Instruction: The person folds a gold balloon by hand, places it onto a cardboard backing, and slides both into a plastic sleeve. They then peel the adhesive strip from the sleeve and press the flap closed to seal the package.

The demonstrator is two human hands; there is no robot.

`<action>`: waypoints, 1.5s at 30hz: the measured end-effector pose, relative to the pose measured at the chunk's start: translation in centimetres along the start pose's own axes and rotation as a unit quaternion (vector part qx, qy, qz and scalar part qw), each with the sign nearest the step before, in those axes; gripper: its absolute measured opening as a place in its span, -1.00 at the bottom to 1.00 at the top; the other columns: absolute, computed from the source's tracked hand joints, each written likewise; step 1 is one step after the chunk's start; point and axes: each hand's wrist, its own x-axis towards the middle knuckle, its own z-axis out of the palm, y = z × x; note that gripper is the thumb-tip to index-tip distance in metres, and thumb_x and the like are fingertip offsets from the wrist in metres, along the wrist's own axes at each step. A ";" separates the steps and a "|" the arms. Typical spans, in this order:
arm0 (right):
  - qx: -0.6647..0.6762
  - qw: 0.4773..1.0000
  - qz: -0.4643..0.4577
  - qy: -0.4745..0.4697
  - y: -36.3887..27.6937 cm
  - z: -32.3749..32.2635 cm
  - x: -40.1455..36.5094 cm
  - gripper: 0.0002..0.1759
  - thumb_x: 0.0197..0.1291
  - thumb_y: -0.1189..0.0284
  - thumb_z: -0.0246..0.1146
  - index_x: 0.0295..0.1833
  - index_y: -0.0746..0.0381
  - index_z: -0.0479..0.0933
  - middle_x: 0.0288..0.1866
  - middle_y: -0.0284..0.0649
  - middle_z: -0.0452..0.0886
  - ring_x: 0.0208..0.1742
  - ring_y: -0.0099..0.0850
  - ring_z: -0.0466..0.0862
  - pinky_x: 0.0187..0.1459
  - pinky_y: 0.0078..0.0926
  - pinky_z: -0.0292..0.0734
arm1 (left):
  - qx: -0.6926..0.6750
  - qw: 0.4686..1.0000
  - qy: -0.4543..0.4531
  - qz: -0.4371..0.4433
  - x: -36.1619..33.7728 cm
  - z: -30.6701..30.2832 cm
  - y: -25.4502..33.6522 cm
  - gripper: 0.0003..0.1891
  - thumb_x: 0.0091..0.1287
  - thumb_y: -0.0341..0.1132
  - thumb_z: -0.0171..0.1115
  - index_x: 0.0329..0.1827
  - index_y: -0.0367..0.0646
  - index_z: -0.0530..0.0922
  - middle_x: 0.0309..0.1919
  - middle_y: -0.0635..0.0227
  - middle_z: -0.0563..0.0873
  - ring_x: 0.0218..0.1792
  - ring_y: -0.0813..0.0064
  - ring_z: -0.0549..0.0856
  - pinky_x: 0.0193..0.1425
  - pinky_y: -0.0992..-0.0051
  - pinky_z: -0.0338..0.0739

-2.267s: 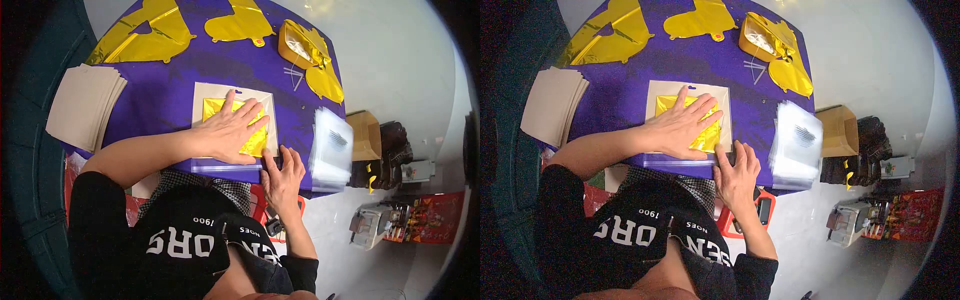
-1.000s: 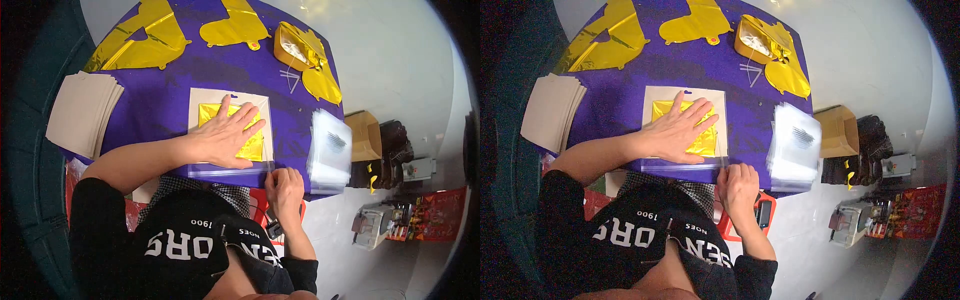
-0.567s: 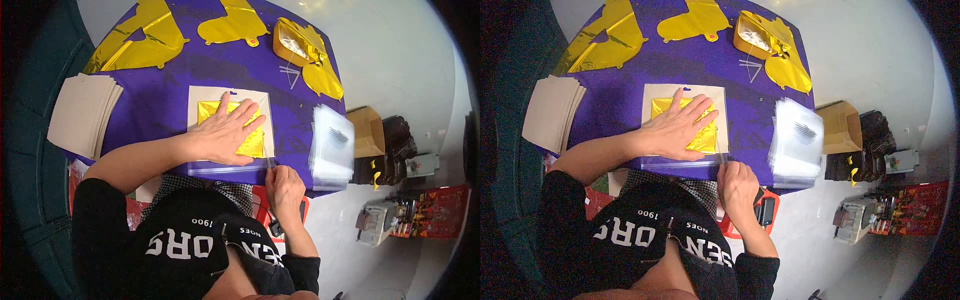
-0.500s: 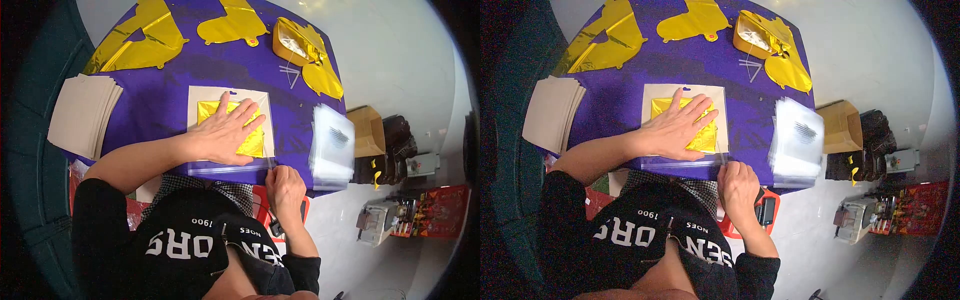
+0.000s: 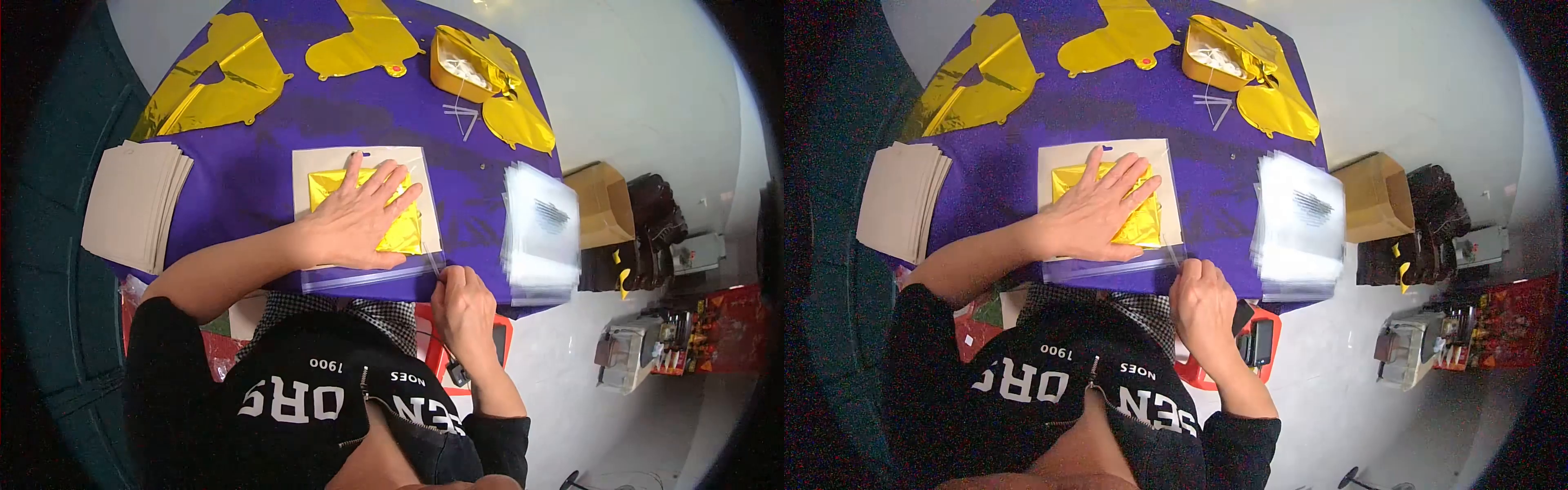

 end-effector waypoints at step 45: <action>-0.096 0.992 -0.062 0.051 0.5 1.7 2.2 -0.83 0.21 0.50 0.24 -0.36 0.17 0.37 -0.64 -0.30 0.44 -0.56 -0.33 0.56 -0.47 -0.33 0.46 | -0.077 0.995 0.050 0.048 -0.7 0.9 0.1 -0.22 0.25 0.02 0.31 0.36 -0.43 0.35 0.41 -0.15 0.37 0.53 -0.01 0.25 0.62 -0.09 -0.04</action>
